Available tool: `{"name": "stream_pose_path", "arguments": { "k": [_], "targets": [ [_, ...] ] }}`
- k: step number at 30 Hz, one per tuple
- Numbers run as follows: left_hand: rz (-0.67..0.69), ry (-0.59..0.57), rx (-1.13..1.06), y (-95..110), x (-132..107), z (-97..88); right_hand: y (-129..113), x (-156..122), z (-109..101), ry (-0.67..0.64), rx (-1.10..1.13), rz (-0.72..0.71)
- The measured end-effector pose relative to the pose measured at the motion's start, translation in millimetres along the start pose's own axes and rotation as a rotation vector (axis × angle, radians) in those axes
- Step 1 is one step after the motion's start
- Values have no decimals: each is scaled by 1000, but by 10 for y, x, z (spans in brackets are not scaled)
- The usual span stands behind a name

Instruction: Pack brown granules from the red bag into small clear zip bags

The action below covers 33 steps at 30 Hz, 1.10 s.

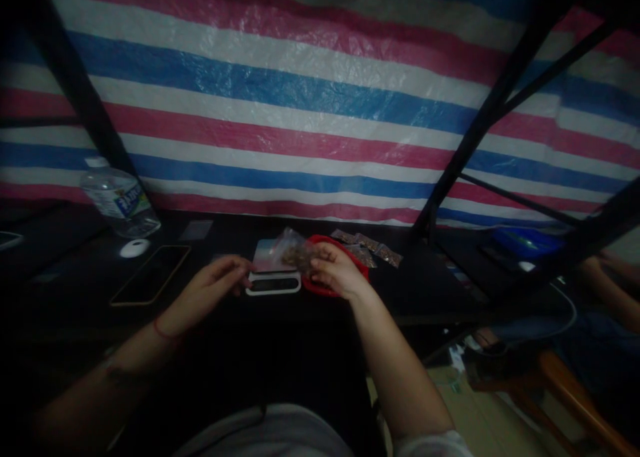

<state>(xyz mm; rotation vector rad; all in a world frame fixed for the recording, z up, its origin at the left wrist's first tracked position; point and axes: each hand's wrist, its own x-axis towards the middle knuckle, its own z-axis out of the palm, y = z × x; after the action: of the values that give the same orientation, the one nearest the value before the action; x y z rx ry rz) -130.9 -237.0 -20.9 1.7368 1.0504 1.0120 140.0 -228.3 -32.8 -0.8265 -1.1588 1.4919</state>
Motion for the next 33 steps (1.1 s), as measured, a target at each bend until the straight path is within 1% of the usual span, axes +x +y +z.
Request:
{"name": "stream_pose_path", "arguments": {
  "k": [2, 3, 5, 6, 8, 10, 11, 12, 14, 17, 19, 22, 26, 30, 33],
  "targets": [
    [-19, -20, 15, -88, 44, 5, -140, -15, -220, 166, 18, -113],
    [-22, -30, 27, -144, 70, 10, -192, -21, -337, 233, -7, -146],
    [-17, -53, 56, -262, 123, 20, -249, -26, -566, 330, -135, -195],
    [-13, -66, 72, -317, 147, 23, -253, -22, -670, 365, -242, -216],
    [-7, -93, 99, -409, 185, 17, -222, -1, -843, 416, -525, -250],
    [-5, -106, 124, -479, 213, -4, -165, 35, -955, 468, -811, -265],
    [-3, -104, 135, -508, 225, -21, -136, 56, -986, 491, -919, -261],
    [1, -99, 146, -536, 236, -39, -112, 76, -1003, 509, -994, -253],
    [5, -88, 167, -591, 258, -79, -81, 112, -999, 534, -1076, -249],
    [5, -85, 181, -670, 288, -131, -80, 140, -951, 564, -1171, -307],
    [5, -84, 188, -709, 302, -153, -91, 143, -926, 528, -1257, -346],
    [7, -82, 210, -736, 312, -168, -102, 138, -916, 447, -1365, -364],
    [-7, -74, 227, -730, 317, -176, -119, 128, -912, 497, -1370, -463],
    [-34, -54, 189, -747, 328, -193, -135, 122, -880, 436, -1373, -454],
    [-40, -37, 190, -791, 340, -207, -121, 132, -852, 476, -1376, -499]
  ]
}}
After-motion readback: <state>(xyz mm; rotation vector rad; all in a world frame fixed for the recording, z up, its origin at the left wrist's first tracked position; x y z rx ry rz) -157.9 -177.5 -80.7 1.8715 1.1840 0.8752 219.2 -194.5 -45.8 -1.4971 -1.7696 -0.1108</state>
